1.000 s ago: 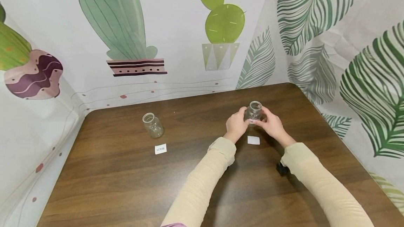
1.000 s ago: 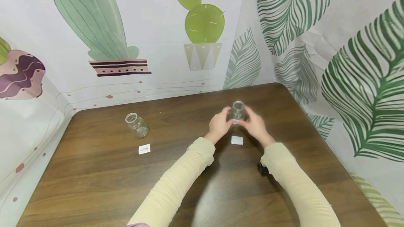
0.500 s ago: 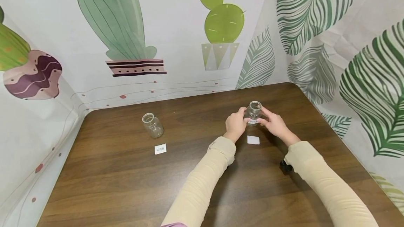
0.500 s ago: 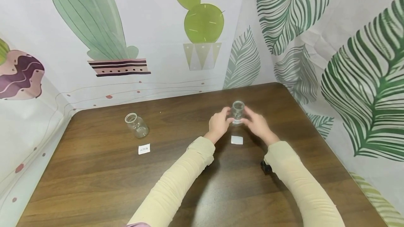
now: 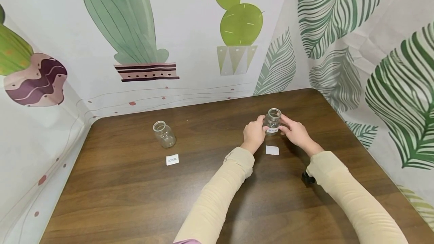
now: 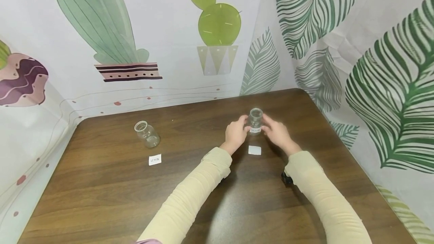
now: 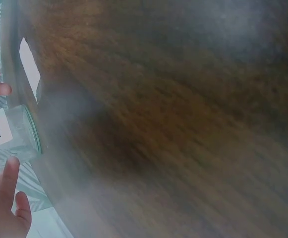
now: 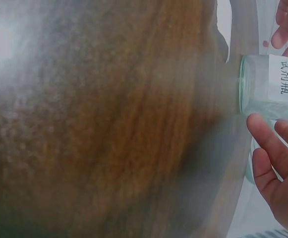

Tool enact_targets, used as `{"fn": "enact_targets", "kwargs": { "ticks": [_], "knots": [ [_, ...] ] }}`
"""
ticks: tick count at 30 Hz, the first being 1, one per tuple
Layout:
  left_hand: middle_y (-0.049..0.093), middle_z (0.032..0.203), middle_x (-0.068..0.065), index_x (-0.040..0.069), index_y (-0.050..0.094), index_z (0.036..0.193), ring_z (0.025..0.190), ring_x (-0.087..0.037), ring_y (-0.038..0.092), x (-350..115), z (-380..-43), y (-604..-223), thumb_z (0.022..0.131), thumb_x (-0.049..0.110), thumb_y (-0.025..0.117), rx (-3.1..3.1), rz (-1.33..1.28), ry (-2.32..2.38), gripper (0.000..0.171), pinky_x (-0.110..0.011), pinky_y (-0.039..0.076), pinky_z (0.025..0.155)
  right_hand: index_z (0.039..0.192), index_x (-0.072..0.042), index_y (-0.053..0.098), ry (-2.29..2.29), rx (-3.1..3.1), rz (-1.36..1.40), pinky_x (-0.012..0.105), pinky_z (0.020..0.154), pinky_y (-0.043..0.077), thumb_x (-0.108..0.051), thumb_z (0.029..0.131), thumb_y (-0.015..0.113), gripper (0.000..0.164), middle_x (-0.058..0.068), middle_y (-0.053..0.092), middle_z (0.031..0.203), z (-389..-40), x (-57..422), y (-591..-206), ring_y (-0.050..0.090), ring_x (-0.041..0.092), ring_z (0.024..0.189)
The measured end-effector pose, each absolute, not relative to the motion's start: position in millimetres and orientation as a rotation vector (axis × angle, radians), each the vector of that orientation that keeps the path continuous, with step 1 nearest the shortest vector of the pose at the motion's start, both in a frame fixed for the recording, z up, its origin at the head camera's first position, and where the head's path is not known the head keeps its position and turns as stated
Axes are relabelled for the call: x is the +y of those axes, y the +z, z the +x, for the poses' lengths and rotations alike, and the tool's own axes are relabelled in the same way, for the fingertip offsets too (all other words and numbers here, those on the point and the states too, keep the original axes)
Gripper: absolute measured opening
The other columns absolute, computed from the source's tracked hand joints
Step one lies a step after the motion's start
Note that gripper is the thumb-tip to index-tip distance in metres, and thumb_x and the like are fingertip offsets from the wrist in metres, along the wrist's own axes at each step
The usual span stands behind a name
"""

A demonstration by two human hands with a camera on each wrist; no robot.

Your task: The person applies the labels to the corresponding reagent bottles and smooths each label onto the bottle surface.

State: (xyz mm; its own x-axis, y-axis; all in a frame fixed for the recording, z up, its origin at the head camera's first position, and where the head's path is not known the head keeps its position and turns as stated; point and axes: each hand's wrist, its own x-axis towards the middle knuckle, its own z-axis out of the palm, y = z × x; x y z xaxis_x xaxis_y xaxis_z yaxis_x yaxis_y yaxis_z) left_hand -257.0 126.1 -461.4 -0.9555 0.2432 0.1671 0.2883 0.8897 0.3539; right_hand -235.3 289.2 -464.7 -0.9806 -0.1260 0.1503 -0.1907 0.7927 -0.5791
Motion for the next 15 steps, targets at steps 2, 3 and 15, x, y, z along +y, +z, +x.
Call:
{"fn": "enact_targets", "kwargs": {
  "ticks": [2, 3, 15],
  "knots": [
    [0.068, 0.089, 0.007, 0.026, 0.049, 0.117, 0.071, -0.014, 0.065, 125.8, -256.6, -461.4, 0.081, 0.037, 0.058, -2.932, -0.419, -0.582, 0.039, -0.027, 0.047, 0.057, 0.136, -0.009, 0.033, 0.931, -2.884, 0.248, 0.05, 0.079, 0.042, -0.011, 0.088, 0.051, 0.051, 0.019, 0.06, 0.11, -235.4, 289.2, -464.8, 0.064, 0.026, 0.069],
    [0.068, 0.089, 0.007, 0.026, 0.049, 0.117, 0.071, -0.014, 0.065, 125.6, -256.5, -461.5, 0.081, 0.037, 0.059, -2.927, -0.422, -0.584, 0.039, -0.027, 0.047, 0.057, 0.136, -0.008, 0.033, 0.924, -2.887, 0.249, 0.05, 0.08, 0.041, -0.011, 0.088, 0.051, 0.051, 0.019, 0.06, 0.11, -235.3, 289.1, -464.7, 0.064, 0.026, 0.069],
    [0.067, 0.097, 0.007, 0.025, 0.046, 0.119, 0.077, -0.013, 0.065, 124.3, -256.8, -466.7, 0.079, 0.026, 0.064, -2.905, -0.454, -0.622, 0.044, -0.027, 0.049, 0.061, 0.136, -0.008, 0.029, 0.917, -2.894, 0.281, 0.047, 0.073, 0.045, -0.007, 0.08, 0.06, 0.064, 0.021, 0.056, 0.115, -236.1, 286.2, -465.7, 0.064, 0.03, 0.077]
  ]
}}
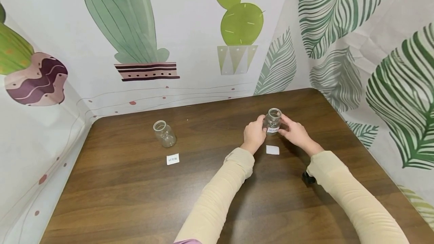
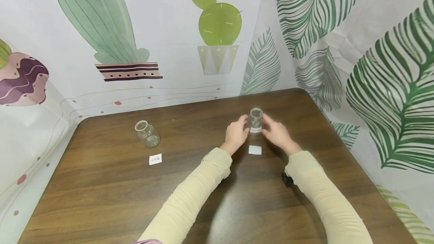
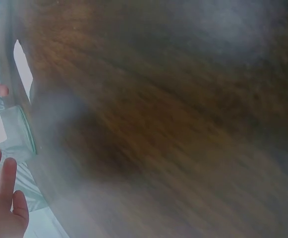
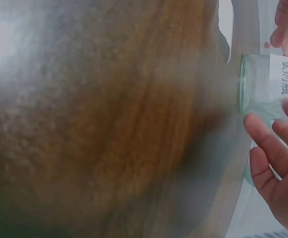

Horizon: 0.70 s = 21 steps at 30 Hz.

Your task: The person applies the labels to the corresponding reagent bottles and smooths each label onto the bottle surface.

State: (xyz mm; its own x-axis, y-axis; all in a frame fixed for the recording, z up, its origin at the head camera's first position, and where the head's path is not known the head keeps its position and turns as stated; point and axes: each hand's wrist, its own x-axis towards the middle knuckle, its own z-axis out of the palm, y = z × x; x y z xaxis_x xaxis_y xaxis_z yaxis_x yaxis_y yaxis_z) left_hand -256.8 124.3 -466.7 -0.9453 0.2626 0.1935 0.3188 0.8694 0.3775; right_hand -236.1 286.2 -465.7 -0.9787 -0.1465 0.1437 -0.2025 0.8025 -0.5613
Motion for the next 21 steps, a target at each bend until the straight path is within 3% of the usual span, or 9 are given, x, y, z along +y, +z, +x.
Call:
{"fn": "enact_targets", "kwargs": {
  "ticks": [7, 12, 21],
  "knots": [
    [0.063, 0.099, 0.001, 0.021, 0.038, 0.123, 0.081, -0.015, 0.063, 127.5, -256.1, -473.2, 0.075, 0.025, 0.067, -2.916, -0.49, -0.652, 0.057, -0.028, 0.049, 0.065, 0.135, -0.003, 0.017, 0.818, -2.933, 0.2, 0.041, 0.06, 0.044, -0.018, 0.074, 0.068, 0.08, 0.023, 0.059, 0.1, -237.3, 276.5, -472.5, 0.06, 0.028, 0.071],
    [0.063, 0.097, 0.0, 0.022, 0.037, 0.122, 0.078, -0.015, 0.063, 129.1, -255.6, -474.1, 0.074, 0.027, 0.069, -2.897, -0.482, -0.639, 0.058, -0.028, 0.048, 0.063, 0.132, 0.0, 0.02, 0.743, -2.911, 0.144, 0.049, 0.065, 0.043, -0.022, 0.073, 0.07, 0.08, 0.025, 0.056, 0.104, -239.5, 272.2, -476.6, 0.059, 0.039, 0.084],
    [0.061, 0.1, -0.001, 0.021, 0.036, 0.122, 0.079, -0.016, 0.063, 131.8, -253.4, -473.8, 0.073, 0.029, 0.07, -2.889, -0.471, -0.632, 0.061, -0.028, 0.048, 0.063, 0.127, -0.003, 0.025, 0.764, -2.857, 0.234, 0.046, 0.063, 0.042, -0.014, 0.074, 0.069, 0.07, 0.023, 0.061, 0.101, -236.8, 276.9, -473.1, 0.059, 0.034, 0.075]
  ]
}}
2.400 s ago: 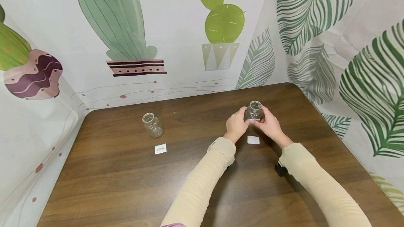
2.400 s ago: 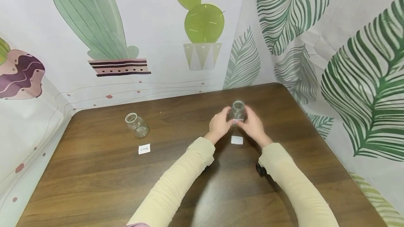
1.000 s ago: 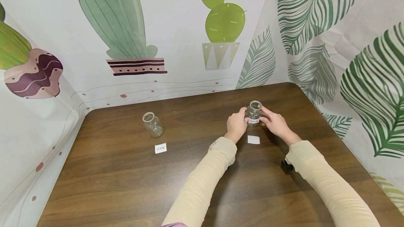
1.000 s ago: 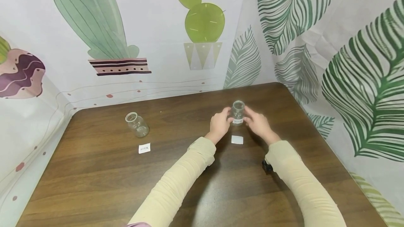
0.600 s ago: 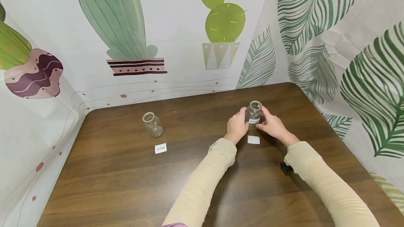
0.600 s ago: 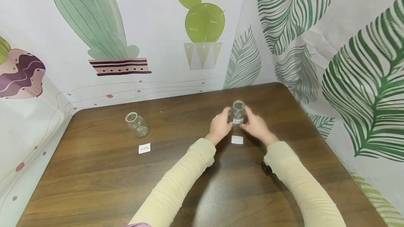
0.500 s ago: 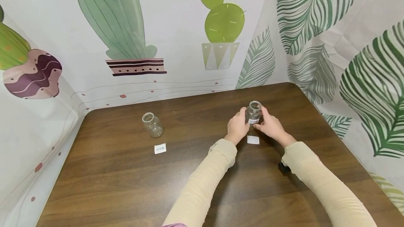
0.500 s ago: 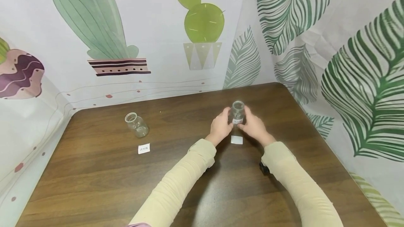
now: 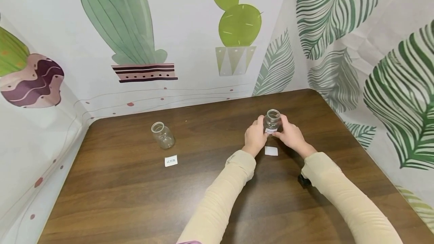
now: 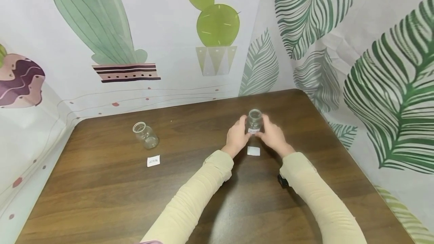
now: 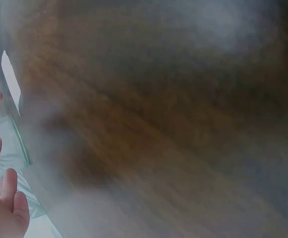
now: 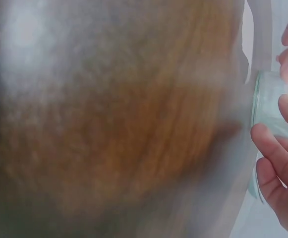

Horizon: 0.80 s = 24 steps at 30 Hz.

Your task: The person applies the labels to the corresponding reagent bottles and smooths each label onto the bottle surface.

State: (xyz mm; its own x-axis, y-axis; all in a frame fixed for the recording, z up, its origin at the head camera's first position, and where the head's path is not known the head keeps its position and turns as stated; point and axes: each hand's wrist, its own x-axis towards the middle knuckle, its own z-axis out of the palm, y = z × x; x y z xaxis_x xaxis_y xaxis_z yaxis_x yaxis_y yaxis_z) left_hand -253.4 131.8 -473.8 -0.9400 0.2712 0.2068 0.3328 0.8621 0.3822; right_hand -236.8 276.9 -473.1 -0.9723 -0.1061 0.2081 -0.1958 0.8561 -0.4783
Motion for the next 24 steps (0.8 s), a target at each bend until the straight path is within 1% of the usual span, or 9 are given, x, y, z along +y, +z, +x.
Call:
{"fn": "enact_targets", "kwargs": {
  "ticks": [4, 9, 15, 21, 24],
  "knots": [
    [0.061, 0.098, -0.001, 0.021, 0.035, 0.121, 0.077, -0.016, 0.063, 132.0, -253.3, -474.7, 0.073, 0.03, 0.071, -2.884, -0.465, -0.617, 0.061, -0.027, 0.048, 0.061, 0.128, -0.006, 0.025, 0.793, -2.855, 0.285, 0.044, 0.062, 0.041, -0.01, 0.077, 0.065, 0.065, 0.021, 0.061, 0.107, -236.8, 280.5, -472.5, 0.06, 0.029, 0.07],
    [0.063, 0.094, 0.001, 0.02, 0.037, 0.118, 0.077, -0.015, 0.064, 130.3, -255.6, -475.0, 0.073, 0.03, 0.07, -2.857, -0.493, -0.576, 0.057, -0.028, 0.049, 0.063, 0.129, -0.009, 0.025, 0.836, -2.882, 0.301, 0.045, 0.068, 0.043, -0.009, 0.081, 0.061, 0.06, 0.02, 0.06, 0.109, -236.9, 285.2, -471.8, 0.063, 0.023, 0.068],
    [0.067, 0.092, 0.002, 0.02, 0.043, 0.117, 0.079, -0.015, 0.065, 123.9, -258.6, -475.7, 0.075, 0.033, 0.066, -2.819, -0.547, -0.625, 0.049, -0.028, 0.049, 0.065, 0.132, -0.011, 0.025, 0.947, -2.931, 0.308, 0.049, 0.075, 0.046, -0.011, 0.086, 0.055, 0.055, 0.023, 0.056, 0.115, -235.5, 289.9, -467.5, 0.066, 0.026, 0.072],
    [0.067, 0.098, 0.005, 0.017, 0.051, 0.114, 0.081, -0.015, 0.066, 117.8, -260.1, -476.5, 0.081, 0.039, 0.058, -2.816, -0.595, -0.692, 0.041, -0.027, 0.049, 0.068, 0.134, -0.013, 0.026, 1.009, -2.964, 0.326, 0.042, 0.069, 0.05, -0.014, 0.089, 0.05, 0.052, 0.024, 0.055, 0.116, -236.4, 295.2, -467.6, 0.066, 0.026, 0.073],
    [0.067, 0.101, 0.006, 0.016, 0.051, 0.115, 0.082, -0.016, 0.065, 116.5, -260.6, -477.2, 0.083, 0.04, 0.054, -2.825, -0.607, -0.716, 0.04, -0.028, 0.049, 0.069, 0.134, -0.012, 0.026, 1.009, -2.973, 0.323, 0.043, 0.07, 0.05, -0.017, 0.09, 0.049, 0.051, 0.024, 0.054, 0.116, -237.0, 296.0, -468.2, 0.066, 0.025, 0.072]
  ]
}}
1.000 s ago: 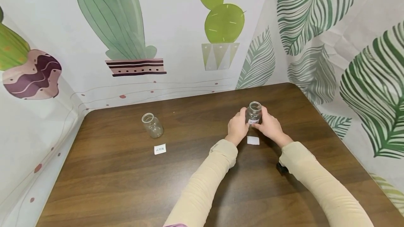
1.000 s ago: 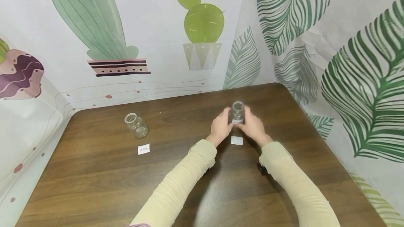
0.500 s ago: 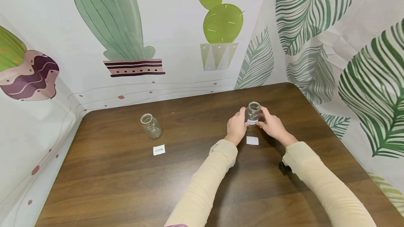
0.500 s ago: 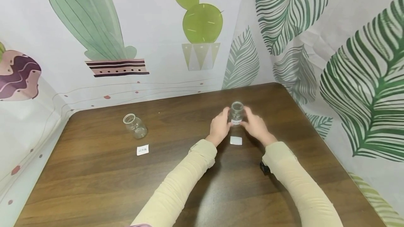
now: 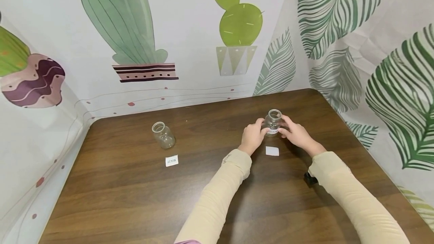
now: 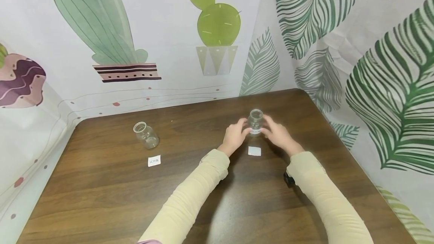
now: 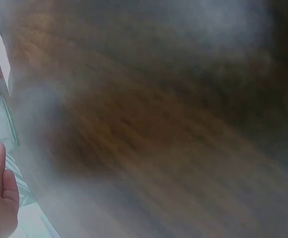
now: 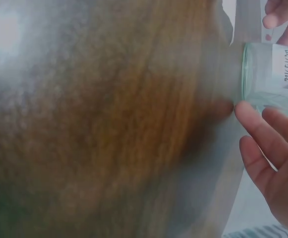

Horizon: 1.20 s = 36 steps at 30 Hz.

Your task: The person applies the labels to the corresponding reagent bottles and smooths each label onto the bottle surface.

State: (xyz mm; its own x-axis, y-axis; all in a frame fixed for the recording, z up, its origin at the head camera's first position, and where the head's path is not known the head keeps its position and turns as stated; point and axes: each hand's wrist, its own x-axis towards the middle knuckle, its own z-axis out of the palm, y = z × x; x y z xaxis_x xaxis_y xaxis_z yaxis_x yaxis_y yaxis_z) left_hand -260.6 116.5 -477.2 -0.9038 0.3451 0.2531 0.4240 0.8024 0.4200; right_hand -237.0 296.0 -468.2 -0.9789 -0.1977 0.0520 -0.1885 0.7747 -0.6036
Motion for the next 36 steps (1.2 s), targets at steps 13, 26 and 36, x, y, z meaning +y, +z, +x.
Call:
{"fn": "enact_targets", "kwargs": {
  "ticks": [13, 26, 36],
  "knots": [
    [0.068, 0.096, 0.006, 0.015, 0.055, 0.105, 0.083, -0.012, 0.065, 123.7, -257.6, -478.1, 0.077, 0.031, 0.064, -2.798, -0.553, -0.762, 0.034, -0.026, 0.049, 0.069, 0.131, -0.008, 0.027, -0.929, 3.07, -0.323, 0.048, 0.072, 0.044, -0.028, 0.081, 0.062, 0.065, 0.022, 0.059, 0.111, -235.7, 290.1, -474.8, 0.065, 0.028, 0.075],
    [0.062, 0.099, 0.004, 0.015, 0.05, 0.111, 0.088, -0.011, 0.061, 127.8, -257.5, -482.9, 0.073, 0.028, 0.07, -2.844, -0.525, -0.808, 0.044, -0.026, 0.048, 0.073, 0.125, -0.007, 0.032, -0.931, 3.104, -0.242, 0.05, 0.075, 0.039, -0.022, 0.074, 0.07, 0.065, 0.021, 0.062, 0.104, -237.9, 285.6, -472.0, 0.058, 0.039, 0.091],
    [0.062, 0.099, 0.004, 0.015, 0.049, 0.109, 0.087, -0.011, 0.061, 129.2, -257.6, -481.3, 0.072, 0.026, 0.071, -2.845, -0.496, -0.748, 0.044, -0.025, 0.048, 0.073, 0.125, -0.008, 0.033, -0.961, 3.049, -0.246, 0.05, 0.075, 0.04, -0.015, 0.078, 0.065, 0.058, 0.024, 0.06, 0.107, -237.7, 288.0, -467.8, 0.058, 0.039, 0.093]
  ]
}}
